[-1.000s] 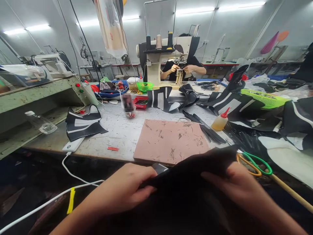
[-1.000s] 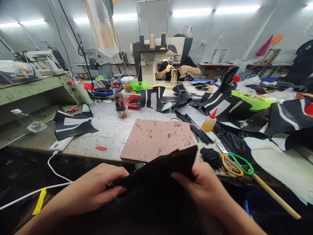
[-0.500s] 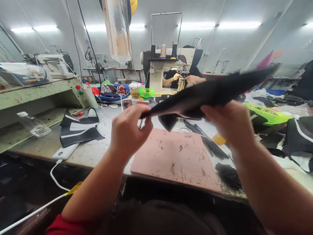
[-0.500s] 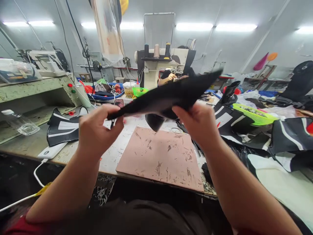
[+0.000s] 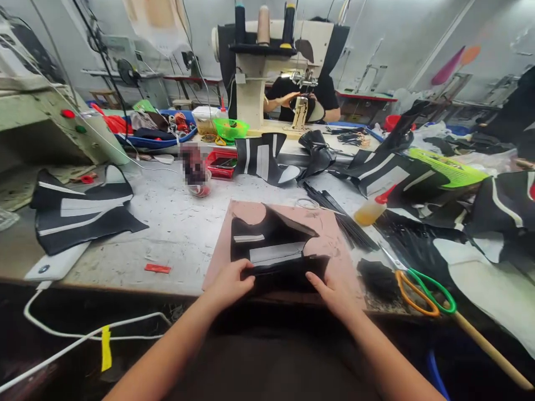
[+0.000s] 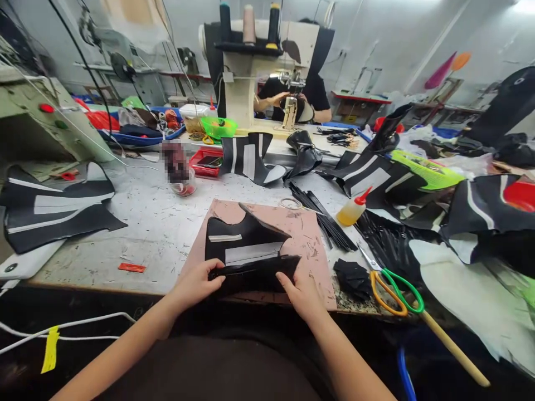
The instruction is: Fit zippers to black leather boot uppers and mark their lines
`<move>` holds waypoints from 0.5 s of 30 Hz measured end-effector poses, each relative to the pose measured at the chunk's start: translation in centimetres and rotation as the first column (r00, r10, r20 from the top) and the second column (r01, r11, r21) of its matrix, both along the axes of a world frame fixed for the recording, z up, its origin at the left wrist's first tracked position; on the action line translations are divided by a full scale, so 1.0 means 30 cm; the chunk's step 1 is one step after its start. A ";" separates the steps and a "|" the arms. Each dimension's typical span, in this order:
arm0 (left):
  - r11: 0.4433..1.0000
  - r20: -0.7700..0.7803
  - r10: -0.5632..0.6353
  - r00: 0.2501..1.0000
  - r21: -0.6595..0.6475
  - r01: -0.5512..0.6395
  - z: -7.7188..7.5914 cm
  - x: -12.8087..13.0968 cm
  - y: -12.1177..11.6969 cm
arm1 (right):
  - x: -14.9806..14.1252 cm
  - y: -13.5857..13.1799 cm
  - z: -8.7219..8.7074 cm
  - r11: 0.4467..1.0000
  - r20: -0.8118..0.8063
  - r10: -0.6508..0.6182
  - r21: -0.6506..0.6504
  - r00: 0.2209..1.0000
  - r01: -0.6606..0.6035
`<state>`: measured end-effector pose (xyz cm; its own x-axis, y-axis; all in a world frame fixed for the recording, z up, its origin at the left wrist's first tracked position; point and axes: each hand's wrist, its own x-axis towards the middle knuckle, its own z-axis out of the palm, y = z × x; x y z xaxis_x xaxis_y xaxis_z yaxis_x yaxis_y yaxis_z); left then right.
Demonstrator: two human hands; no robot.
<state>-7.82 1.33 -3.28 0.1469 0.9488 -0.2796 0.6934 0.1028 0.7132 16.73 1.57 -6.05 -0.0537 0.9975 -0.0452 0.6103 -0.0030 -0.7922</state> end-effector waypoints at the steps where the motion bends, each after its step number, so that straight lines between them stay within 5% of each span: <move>1: 1.000 -0.004 -0.005 1.000 -0.014 0.005 -0.010 -0.004 0.022 | -0.005 0.011 -0.009 0.999 0.038 -0.031 0.013 0.999 0.030; 4: 0.999 -0.017 -0.014 1.000 -0.046 0.013 -0.041 -0.016 0.062 | -0.023 0.026 -0.030 0.979 0.153 -0.188 0.102 0.970 0.174; 7: 0.998 -0.045 -0.004 0.999 -0.058 0.001 -0.057 -0.019 0.068 | -0.060 0.009 -0.001 0.882 0.110 -0.294 0.413 0.949 0.226; 8: 0.998 -0.056 -0.002 0.998 -0.058 -0.001 -0.058 -0.016 0.066 | -0.081 0.002 0.021 0.854 0.093 -0.208 0.503 0.974 0.134; 10: 0.999 -0.079 -0.006 0.997 -0.051 0.002 -0.058 -0.006 0.058 | -0.140 -0.001 0.067 0.805 0.104 0.156 0.563 0.982 -0.188; 12: 0.999 -0.101 -0.025 0.995 -0.038 0.022 -0.052 0.006 0.045 | -0.210 0.014 0.094 0.757 0.050 0.513 0.446 0.857 -0.478; 13: 0.999 -0.112 -0.038 0.993 -0.029 0.035 -0.046 0.010 0.037 | -0.243 0.027 0.095 0.761 -0.043 0.598 0.346 0.800 -0.550; 15: 0.998 -0.138 -0.062 0.989 -0.007 0.061 -0.028 0.007 0.017 | -0.293 0.059 0.075 0.818 -0.309 0.568 0.107 0.763 -0.565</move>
